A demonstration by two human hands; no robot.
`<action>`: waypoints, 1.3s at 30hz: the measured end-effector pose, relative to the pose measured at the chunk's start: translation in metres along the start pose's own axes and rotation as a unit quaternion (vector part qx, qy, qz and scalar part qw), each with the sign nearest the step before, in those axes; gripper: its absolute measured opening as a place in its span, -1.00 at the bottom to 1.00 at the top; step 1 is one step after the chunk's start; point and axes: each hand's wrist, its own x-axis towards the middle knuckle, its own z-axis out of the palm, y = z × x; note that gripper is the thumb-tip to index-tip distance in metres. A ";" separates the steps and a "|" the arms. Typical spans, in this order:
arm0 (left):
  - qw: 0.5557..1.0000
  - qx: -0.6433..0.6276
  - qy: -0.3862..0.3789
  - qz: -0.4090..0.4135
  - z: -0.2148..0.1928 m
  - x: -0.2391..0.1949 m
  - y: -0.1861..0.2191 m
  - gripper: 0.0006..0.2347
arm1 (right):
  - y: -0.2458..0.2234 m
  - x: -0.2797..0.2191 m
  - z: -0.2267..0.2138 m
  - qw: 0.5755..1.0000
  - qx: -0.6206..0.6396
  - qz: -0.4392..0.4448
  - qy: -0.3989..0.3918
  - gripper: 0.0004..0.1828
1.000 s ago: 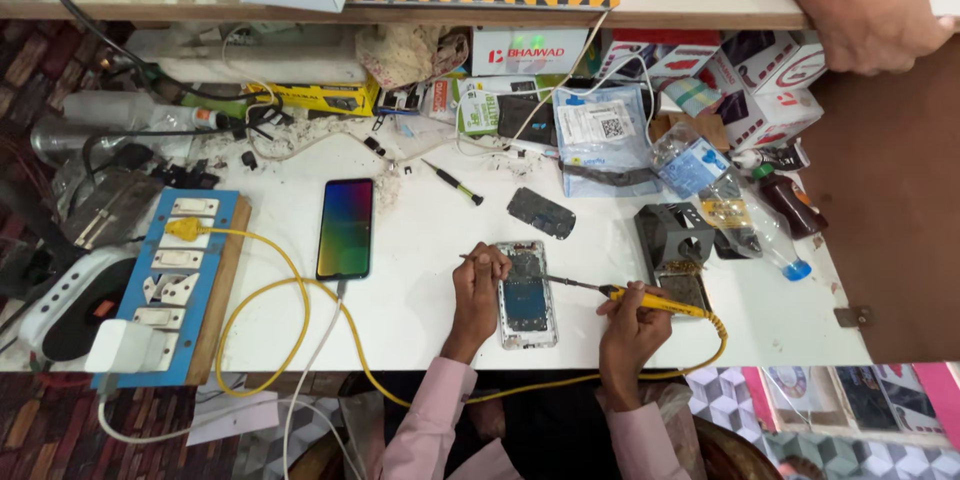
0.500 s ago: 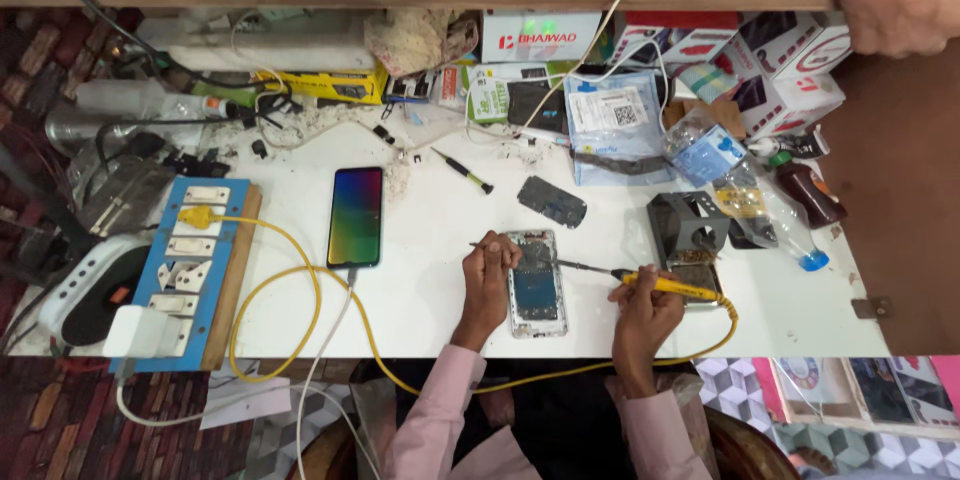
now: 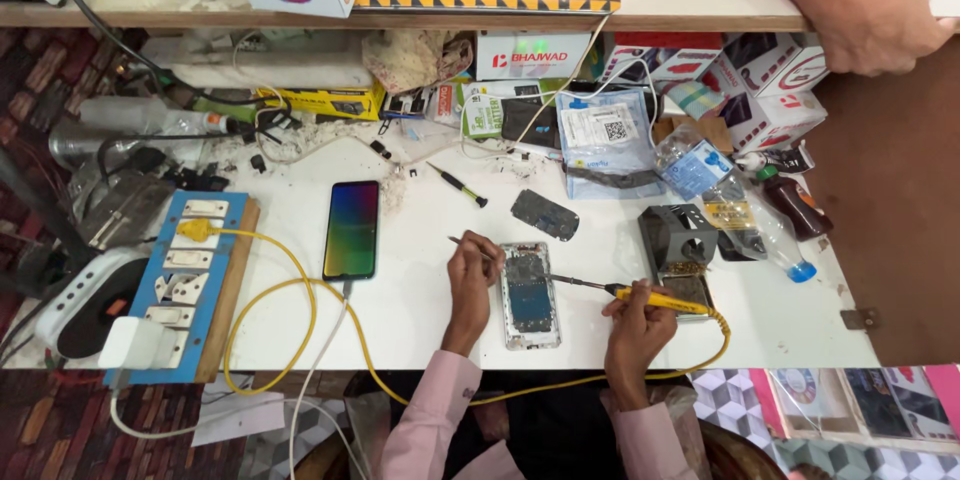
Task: The person uses a soldering iron and tweezers to work on a disassembled mobile phone motherboard. They repeatedly apply the soldering iron to small components while holding the board steady, occasionally adjusting the tweezers. The phone casing and other tools remain on the cluttered workbench throughout.
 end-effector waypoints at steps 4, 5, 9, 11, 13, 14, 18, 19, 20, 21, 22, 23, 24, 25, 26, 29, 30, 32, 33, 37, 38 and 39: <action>0.990 0.119 -0.060 0.040 -0.008 0.029 0.022 -0.47 | 0.012 0.003 -0.007 0.999 0.050 -0.001 0.020 -0.79; 0.963 0.251 -0.098 -0.009 -0.010 0.039 0.027 -0.52 | 0.015 0.005 -0.008 0.998 0.055 0.000 0.025 -0.78; 0.807 0.566 -0.170 0.021 -0.019 0.052 0.025 -0.55 | 0.025 0.008 -0.016 0.995 0.081 0.010 0.048 -0.76; 0.777 0.600 -0.178 0.071 -0.021 0.053 0.020 -0.52 | 0.028 0.010 -0.015 0.994 0.084 0.015 0.062 -0.75; 0.773 0.603 -0.197 0.034 -0.020 0.052 0.014 -0.50 | 0.027 0.008 -0.018 0.995 0.062 0.021 0.081 -0.74; 0.771 0.610 -0.183 0.016 -0.020 0.049 0.011 -0.52 | 0.027 0.008 -0.019 0.994 0.065 0.019 0.081 -0.74; 0.771 0.627 -0.111 -0.004 -0.020 0.035 0.008 -0.55 | 0.027 0.008 -0.018 0.994 0.094 0.005 0.061 -0.79; 0.773 0.629 -0.089 0.005 -0.020 0.032 0.011 -0.56 | 0.028 0.009 -0.016 0.993 0.106 0.000 0.051 -0.81; 0.765 0.638 -0.082 -0.026 -0.020 0.027 0.016 -0.56 | 0.027 0.009 -0.015 0.993 0.109 0.004 0.054 -0.82; 0.756 0.648 -0.074 -0.057 -0.021 0.020 0.021 -0.55 | 0.026 0.008 -0.014 0.992 0.113 0.011 0.055 -0.83; 0.746 0.656 -0.066 -0.089 -0.022 0.011 0.027 -0.55 | 0.025 0.007 -0.013 0.991 0.117 0.018 0.056 -0.84; 0.746 0.659 -0.047 -0.087 -0.022 0.003 0.033 -0.51 | 0.025 0.006 -0.012 0.992 0.115 0.012 0.047 -0.84; 0.746 0.660 -0.028 -0.085 -0.022 -0.007 0.039 -0.46 | 0.025 0.005 -0.010 0.993 0.113 0.006 0.037 -0.84; 0.747 0.659 -0.008 -0.083 -0.019 -0.017 0.043 -0.42 | 0.024 0.006 -0.012 0.994 0.108 -0.002 0.026 -0.84; 0.749 0.656 0.007 -0.093 -0.016 -0.026 0.048 -0.41 | 0.023 0.008 -0.013 0.994 0.102 0.004 0.026 -0.83; 0.749 0.650 0.047 -0.124 -0.011 -0.052 0.062 -0.39 | 0.023 0.006 -0.014 0.995 0.098 0.021 0.027 -0.82; 0.749 0.647 0.057 -0.130 -0.008 -0.055 0.066 -0.40 | 0.024 0.007 -0.012 0.994 0.108 0.021 0.027 -0.83; 0.751 0.642 0.062 -0.144 0.001 -0.058 0.067 -0.49 | 0.024 0.011 -0.012 0.993 0.111 0.021 0.028 -0.84; 0.750 0.641 0.060 -0.150 0.003 -0.060 0.067 -0.57 | 0.024 0.010 -0.013 0.994 0.108 0.021 0.027 -0.84; 0.752 0.638 0.032 -0.160 0.001 -0.060 0.050 -0.69 | 0.023 0.007 -0.013 0.998 0.068 0.009 0.001 -0.78; 0.759 0.633 0.035 -0.146 -0.004 -0.061 0.045 -0.69 | 0.022 0.006 -0.014 0.998 0.062 0.011 -0.004 -0.79; 0.766 0.629 0.038 -0.126 -0.011 -0.056 0.039 -0.68 | 0.022 0.006 -0.011 0.998 0.060 0.010 -0.008 -0.80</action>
